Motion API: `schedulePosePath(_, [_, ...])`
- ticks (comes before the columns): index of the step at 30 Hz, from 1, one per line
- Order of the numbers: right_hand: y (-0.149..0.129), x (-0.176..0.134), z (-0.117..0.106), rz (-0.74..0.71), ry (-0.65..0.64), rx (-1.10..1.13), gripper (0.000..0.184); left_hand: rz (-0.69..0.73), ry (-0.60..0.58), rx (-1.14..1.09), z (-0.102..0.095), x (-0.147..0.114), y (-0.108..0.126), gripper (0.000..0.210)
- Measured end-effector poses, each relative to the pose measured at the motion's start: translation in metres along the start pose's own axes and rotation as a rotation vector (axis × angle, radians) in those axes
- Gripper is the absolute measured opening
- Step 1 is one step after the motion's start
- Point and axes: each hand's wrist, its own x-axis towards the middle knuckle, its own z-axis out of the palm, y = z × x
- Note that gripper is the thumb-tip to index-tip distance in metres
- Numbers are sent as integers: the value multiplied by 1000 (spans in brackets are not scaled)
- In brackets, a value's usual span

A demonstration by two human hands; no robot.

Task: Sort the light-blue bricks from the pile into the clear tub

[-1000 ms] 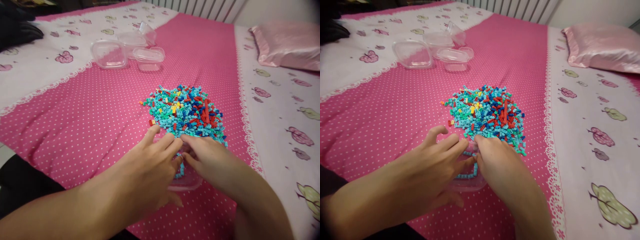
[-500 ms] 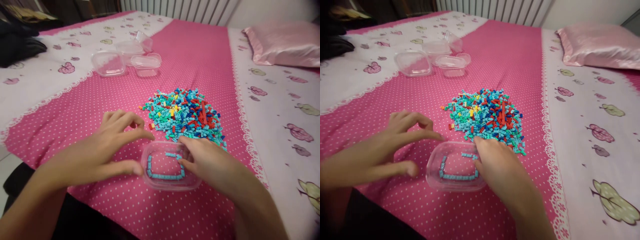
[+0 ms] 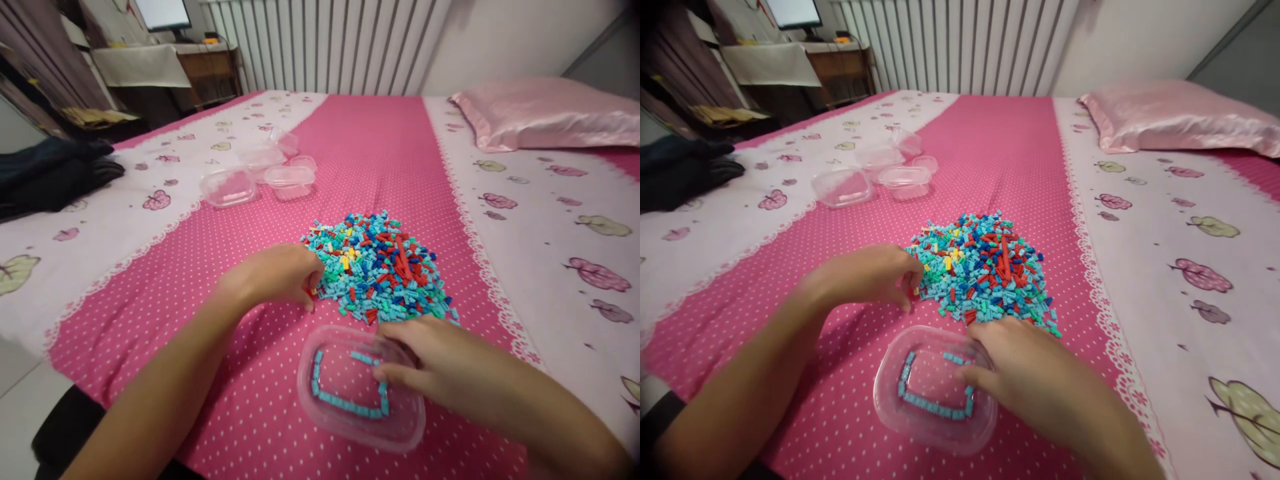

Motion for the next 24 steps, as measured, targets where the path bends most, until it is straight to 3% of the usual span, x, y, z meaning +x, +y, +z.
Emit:
schedulePosePath(4, [12, -2, -11, 32, 60, 164, 12, 16, 76, 91, 15, 5, 12, 22])
schedulePosePath(7, [16, -3, -23, 50, 207, 186, 27, 66, 147, 69, 26, 3, 17, 19])
schedulePosePath(11, [6, 1, -32, -23, 400, 129, 27, 176, 248, -67, 23, -7, 13, 19])
schedulePosePath(17, [-17, 14, -23, -129, 516, 200, 16, 418, 424, -368, 9, -9, 3, 4])
schedulePosePath(24, [-32, 26, -8, -123, 631, 436, 11, 531, 676, -370, 27, 12, 17, 11])
